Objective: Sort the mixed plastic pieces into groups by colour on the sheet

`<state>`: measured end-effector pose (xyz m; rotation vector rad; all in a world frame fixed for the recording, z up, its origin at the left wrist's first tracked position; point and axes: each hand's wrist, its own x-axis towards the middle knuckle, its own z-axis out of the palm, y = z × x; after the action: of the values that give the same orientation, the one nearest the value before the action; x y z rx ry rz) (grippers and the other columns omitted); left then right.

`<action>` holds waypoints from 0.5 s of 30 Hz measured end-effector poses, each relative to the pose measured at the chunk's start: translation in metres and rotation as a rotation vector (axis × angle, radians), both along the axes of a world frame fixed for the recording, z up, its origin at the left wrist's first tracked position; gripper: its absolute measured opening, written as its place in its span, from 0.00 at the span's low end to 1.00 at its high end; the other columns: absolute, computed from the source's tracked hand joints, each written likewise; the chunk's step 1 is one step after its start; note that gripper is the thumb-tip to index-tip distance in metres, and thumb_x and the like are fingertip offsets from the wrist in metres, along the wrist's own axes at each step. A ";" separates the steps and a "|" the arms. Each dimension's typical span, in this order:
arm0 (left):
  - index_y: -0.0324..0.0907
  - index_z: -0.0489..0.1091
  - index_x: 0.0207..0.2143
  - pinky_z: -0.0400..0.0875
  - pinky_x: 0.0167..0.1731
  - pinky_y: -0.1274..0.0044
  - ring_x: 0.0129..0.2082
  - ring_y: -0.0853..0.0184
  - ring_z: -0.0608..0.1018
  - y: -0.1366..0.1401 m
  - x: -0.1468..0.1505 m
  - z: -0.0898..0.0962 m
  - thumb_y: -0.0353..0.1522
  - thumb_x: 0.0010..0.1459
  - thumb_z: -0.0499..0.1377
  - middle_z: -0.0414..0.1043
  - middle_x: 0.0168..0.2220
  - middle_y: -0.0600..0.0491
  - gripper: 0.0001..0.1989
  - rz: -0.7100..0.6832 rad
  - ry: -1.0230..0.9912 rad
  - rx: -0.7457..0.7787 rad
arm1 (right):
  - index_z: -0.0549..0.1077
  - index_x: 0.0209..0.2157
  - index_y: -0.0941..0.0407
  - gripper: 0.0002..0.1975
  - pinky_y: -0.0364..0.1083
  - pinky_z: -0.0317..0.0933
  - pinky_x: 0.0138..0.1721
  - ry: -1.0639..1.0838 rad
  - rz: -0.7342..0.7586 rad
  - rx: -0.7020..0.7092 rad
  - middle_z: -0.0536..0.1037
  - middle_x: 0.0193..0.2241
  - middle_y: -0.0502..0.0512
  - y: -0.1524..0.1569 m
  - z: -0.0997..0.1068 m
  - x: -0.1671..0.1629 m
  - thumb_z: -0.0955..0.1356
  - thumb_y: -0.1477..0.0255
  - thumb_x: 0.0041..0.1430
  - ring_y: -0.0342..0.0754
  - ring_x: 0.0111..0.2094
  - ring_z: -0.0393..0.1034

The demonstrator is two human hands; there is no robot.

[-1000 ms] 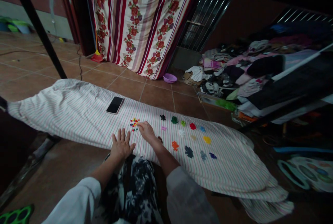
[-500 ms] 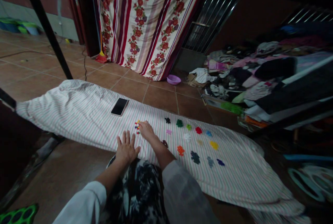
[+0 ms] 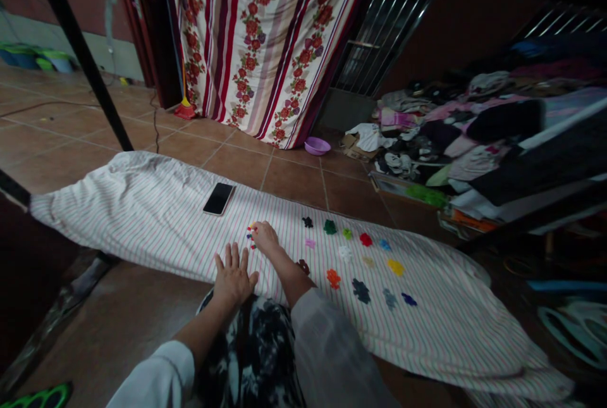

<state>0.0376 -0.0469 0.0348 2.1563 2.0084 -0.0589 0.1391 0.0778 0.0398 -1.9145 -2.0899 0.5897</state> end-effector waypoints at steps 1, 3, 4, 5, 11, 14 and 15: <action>0.37 0.47 0.70 0.42 0.64 0.45 0.71 0.42 0.45 0.000 0.000 0.000 0.49 0.65 0.42 0.41 0.71 0.33 0.37 0.000 0.002 -0.003 | 0.79 0.42 0.54 0.11 0.46 0.65 0.45 0.016 0.003 0.008 0.76 0.42 0.58 0.000 -0.001 0.000 0.65 0.76 0.63 0.49 0.44 0.73; 0.37 0.47 0.70 0.42 0.64 0.45 0.72 0.42 0.44 0.000 0.000 0.000 0.49 0.65 0.42 0.40 0.71 0.33 0.38 -0.001 0.003 -0.003 | 0.78 0.41 0.55 0.11 0.46 0.65 0.45 0.059 0.010 0.036 0.76 0.41 0.57 0.000 -0.003 0.001 0.65 0.78 0.62 0.48 0.44 0.73; 0.37 0.47 0.70 0.42 0.64 0.45 0.72 0.42 0.44 0.000 0.000 -0.001 0.49 0.65 0.42 0.40 0.71 0.33 0.38 -0.002 0.003 -0.001 | 0.78 0.41 0.55 0.11 0.45 0.66 0.45 0.082 0.010 0.058 0.76 0.41 0.57 -0.001 -0.005 0.001 0.65 0.78 0.61 0.48 0.44 0.72; 0.37 0.47 0.70 0.42 0.64 0.45 0.72 0.42 0.44 0.000 0.000 -0.003 0.49 0.65 0.42 0.41 0.71 0.33 0.38 -0.002 0.004 0.001 | 0.78 0.41 0.55 0.11 0.45 0.66 0.46 0.106 0.006 0.082 0.76 0.41 0.57 -0.002 -0.006 0.002 0.65 0.79 0.61 0.48 0.44 0.72; 0.37 0.48 0.70 0.43 0.64 0.45 0.71 0.41 0.46 -0.001 -0.001 -0.011 0.50 0.65 0.42 0.42 0.71 0.34 0.38 0.003 0.008 0.052 | 0.75 0.42 0.54 0.11 0.45 0.65 0.48 0.246 0.015 0.171 0.79 0.41 0.55 -0.013 -0.014 0.012 0.64 0.77 0.61 0.47 0.43 0.73; 0.37 0.49 0.69 0.43 0.64 0.45 0.71 0.41 0.46 0.000 0.000 -0.012 0.50 0.65 0.42 0.42 0.71 0.34 0.38 0.003 0.006 0.050 | 0.74 0.43 0.53 0.10 0.45 0.66 0.45 0.269 0.007 0.148 0.80 0.39 0.54 -0.019 -0.015 0.017 0.64 0.74 0.62 0.47 0.41 0.75; 0.37 0.49 0.69 0.43 0.64 0.45 0.71 0.41 0.46 0.000 0.000 -0.011 0.50 0.65 0.42 0.43 0.71 0.34 0.38 0.004 0.007 0.046 | 0.74 0.43 0.53 0.09 0.45 0.66 0.44 0.275 0.005 0.132 0.81 0.38 0.53 -0.020 -0.015 0.017 0.64 0.74 0.62 0.47 0.40 0.75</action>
<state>0.0376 -0.0469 0.0238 2.1824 2.0381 -0.0195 0.1565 0.0576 0.0247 -1.6539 -1.9107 0.6573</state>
